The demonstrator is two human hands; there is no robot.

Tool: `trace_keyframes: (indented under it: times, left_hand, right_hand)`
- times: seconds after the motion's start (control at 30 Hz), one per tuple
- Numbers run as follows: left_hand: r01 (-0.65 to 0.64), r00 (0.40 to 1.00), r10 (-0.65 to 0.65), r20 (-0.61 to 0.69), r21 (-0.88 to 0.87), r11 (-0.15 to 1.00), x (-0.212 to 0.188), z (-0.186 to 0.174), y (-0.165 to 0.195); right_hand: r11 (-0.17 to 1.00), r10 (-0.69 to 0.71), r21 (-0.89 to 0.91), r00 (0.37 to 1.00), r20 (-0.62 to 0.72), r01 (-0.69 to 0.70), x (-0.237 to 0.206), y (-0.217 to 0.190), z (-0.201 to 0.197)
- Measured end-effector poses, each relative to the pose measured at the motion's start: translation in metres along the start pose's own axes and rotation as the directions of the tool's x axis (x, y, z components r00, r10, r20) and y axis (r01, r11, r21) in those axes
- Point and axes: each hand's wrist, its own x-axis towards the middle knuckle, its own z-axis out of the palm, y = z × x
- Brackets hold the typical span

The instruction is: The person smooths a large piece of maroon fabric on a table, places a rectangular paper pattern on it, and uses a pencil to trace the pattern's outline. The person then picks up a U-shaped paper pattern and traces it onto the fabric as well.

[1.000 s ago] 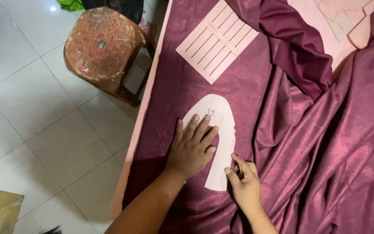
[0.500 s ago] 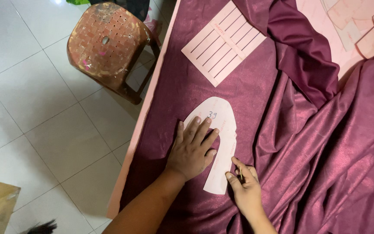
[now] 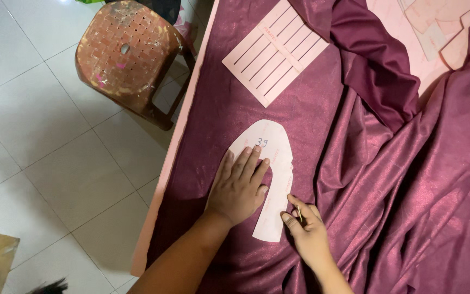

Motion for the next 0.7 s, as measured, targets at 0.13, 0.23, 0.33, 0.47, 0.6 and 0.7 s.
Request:
trace_keyframes:
  times: [0.13, 0.23, 0.33, 0.47, 0.6, 0.7]
  left_hand:
    - [-0.021, 0.999, 0.024, -0.024, 0.128, 0.992, 0.000, 0.010, 0.005]
    - [0.007, 1.000, -0.003, -0.015, 0.219, 0.976, 0.001, 0.021, 0.011]
    - [0.039, 0.999, -0.043, 0.027, 0.130, 0.991, 0.004, 0.027, 0.012]
    - [0.056, 0.996, -0.057, 0.062, 0.016, 0.998, 0.010, 0.021, 0.013]
    - [-0.070, 0.927, -0.013, 0.374, 0.205, 0.976, 0.014, 0.009, 0.014]
    - [-0.185, 0.819, -0.005, 0.573, 0.273, 0.944, 0.018, 0.007, 0.012]
  right_hand:
    - [0.964, 0.219, 0.149, 0.975, 0.032, -0.221, 0.010, -0.012, -0.005]
    - [0.970, 0.217, 0.115, 0.976, -0.011, -0.215, 0.022, -0.028, -0.010]
    - [0.973, -0.229, -0.040, 0.968, -0.106, 0.226, 0.038, -0.049, -0.016]
    - [0.934, -0.350, -0.128, 0.929, -0.123, 0.334, 0.059, -0.078, -0.015]
    - [0.946, -0.316, 0.091, 0.947, 0.063, 0.310, 0.082, -0.101, 0.007]
    - [0.935, -0.355, 0.061, 0.921, 0.159, 0.350, 0.093, -0.108, 0.023]
